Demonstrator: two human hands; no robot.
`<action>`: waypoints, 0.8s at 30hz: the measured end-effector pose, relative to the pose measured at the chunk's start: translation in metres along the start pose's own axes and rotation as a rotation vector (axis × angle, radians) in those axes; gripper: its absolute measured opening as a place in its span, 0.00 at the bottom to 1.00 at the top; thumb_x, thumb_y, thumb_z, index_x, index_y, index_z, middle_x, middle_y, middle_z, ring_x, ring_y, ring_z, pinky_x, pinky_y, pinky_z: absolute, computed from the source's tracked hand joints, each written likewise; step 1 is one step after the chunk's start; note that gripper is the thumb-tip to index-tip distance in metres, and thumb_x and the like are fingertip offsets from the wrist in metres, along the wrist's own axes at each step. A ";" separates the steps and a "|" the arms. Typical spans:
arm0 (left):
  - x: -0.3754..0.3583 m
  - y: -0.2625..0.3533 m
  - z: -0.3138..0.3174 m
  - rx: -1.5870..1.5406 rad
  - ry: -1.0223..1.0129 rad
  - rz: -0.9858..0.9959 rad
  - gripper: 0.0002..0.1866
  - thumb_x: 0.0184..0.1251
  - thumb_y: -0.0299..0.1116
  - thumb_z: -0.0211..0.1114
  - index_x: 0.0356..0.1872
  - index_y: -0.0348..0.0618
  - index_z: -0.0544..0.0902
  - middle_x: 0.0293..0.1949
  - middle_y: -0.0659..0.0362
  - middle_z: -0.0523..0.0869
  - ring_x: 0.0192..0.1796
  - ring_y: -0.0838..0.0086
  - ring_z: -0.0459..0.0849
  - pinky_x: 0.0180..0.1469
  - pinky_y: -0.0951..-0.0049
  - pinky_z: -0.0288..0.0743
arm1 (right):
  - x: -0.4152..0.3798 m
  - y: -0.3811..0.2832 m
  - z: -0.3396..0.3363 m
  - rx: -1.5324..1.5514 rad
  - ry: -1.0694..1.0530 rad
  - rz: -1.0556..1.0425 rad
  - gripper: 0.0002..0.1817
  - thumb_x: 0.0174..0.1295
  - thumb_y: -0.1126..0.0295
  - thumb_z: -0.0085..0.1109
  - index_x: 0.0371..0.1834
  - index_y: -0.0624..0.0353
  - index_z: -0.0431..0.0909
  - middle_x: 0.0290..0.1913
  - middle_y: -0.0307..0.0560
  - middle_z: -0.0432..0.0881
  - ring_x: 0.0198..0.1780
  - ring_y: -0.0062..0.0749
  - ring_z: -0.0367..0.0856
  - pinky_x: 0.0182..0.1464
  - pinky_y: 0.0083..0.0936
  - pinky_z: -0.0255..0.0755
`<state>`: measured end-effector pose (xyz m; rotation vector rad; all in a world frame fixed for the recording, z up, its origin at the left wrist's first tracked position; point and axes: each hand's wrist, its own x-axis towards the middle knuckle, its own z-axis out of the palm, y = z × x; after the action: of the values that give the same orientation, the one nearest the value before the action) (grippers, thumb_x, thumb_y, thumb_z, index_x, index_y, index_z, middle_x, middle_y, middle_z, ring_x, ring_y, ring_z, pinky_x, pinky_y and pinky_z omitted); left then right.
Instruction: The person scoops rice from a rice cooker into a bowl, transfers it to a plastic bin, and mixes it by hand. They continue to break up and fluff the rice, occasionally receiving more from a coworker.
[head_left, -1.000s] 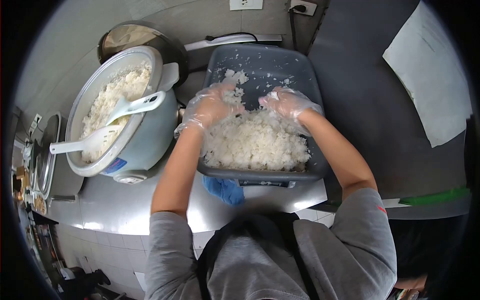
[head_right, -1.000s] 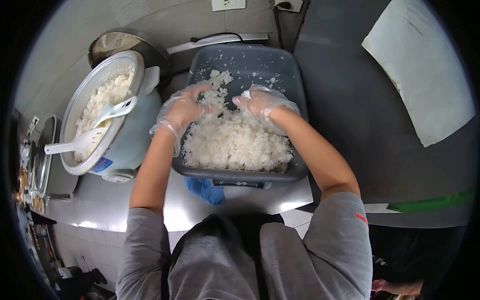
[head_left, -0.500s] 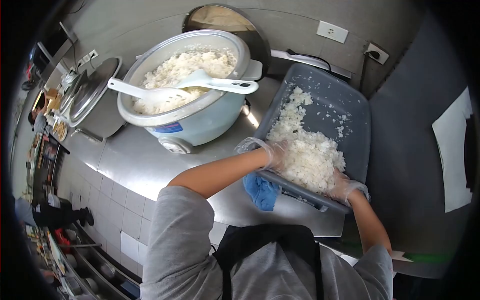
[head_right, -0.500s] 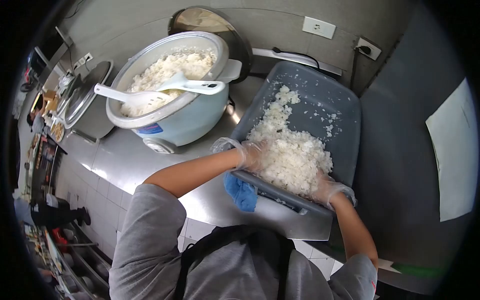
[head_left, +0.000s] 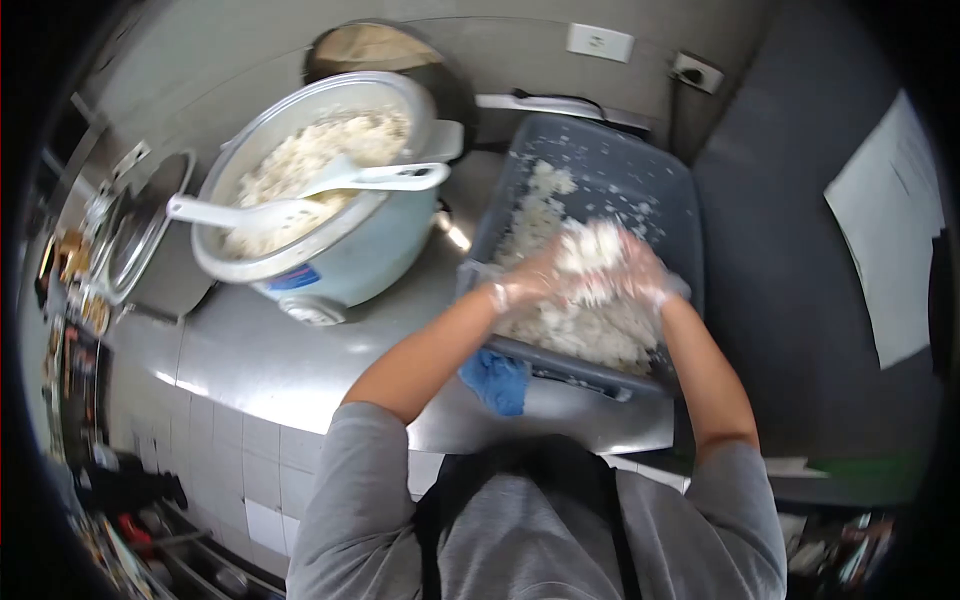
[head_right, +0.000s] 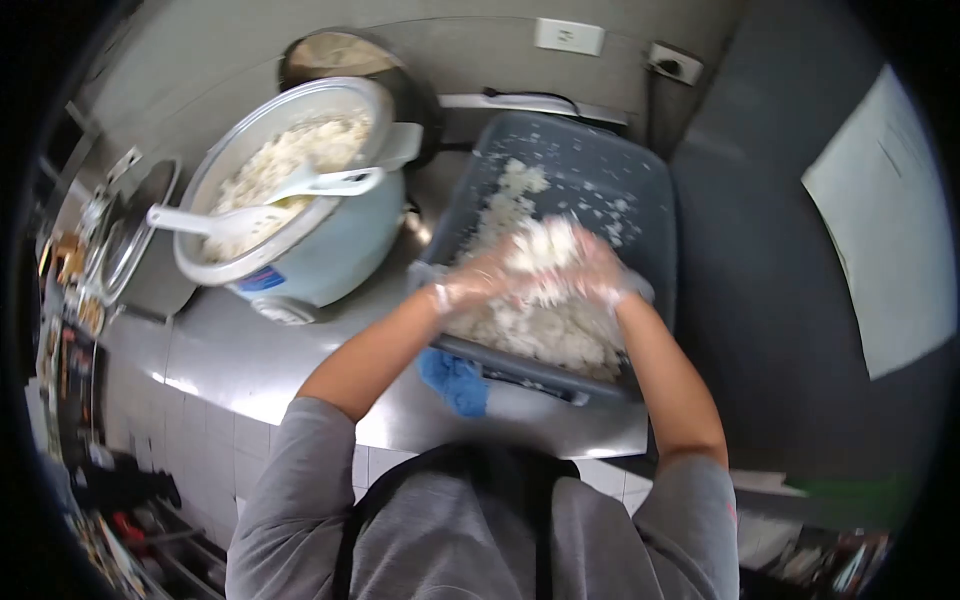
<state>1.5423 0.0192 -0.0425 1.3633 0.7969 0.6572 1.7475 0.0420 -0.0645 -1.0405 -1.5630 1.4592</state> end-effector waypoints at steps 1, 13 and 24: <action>0.019 -0.018 -0.010 0.003 -0.006 0.013 0.37 0.58 0.43 0.68 0.64 0.39 0.63 0.56 0.53 0.75 0.54 0.73 0.74 0.53 0.70 0.74 | 0.009 0.002 -0.009 -0.034 0.062 0.003 0.41 0.40 0.79 0.73 0.62 0.61 0.65 0.53 0.43 0.77 0.54 0.31 0.75 0.58 0.29 0.70; 0.048 0.019 -0.028 0.332 0.577 -0.089 0.59 0.37 0.63 0.74 0.61 0.23 0.61 0.58 0.38 0.72 0.61 0.58 0.72 0.64 0.71 0.62 | 0.061 0.038 -0.047 -0.048 0.202 0.140 0.33 0.49 0.66 0.70 0.58 0.67 0.68 0.54 0.55 0.76 0.44 0.34 0.79 0.46 0.22 0.74; 0.044 -0.003 -0.043 -0.069 0.248 0.072 0.30 0.59 0.29 0.65 0.62 0.36 0.64 0.46 0.49 0.79 0.38 0.73 0.83 0.37 0.73 0.79 | 0.033 -0.024 -0.021 -0.253 0.412 0.402 0.25 0.61 0.56 0.59 0.53 0.65 0.73 0.41 0.50 0.81 0.35 0.33 0.83 0.32 0.28 0.76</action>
<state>1.5325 0.0794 -0.0521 1.2673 0.9169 0.9144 1.7523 0.0807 -0.0395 -1.7616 -1.3052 1.2042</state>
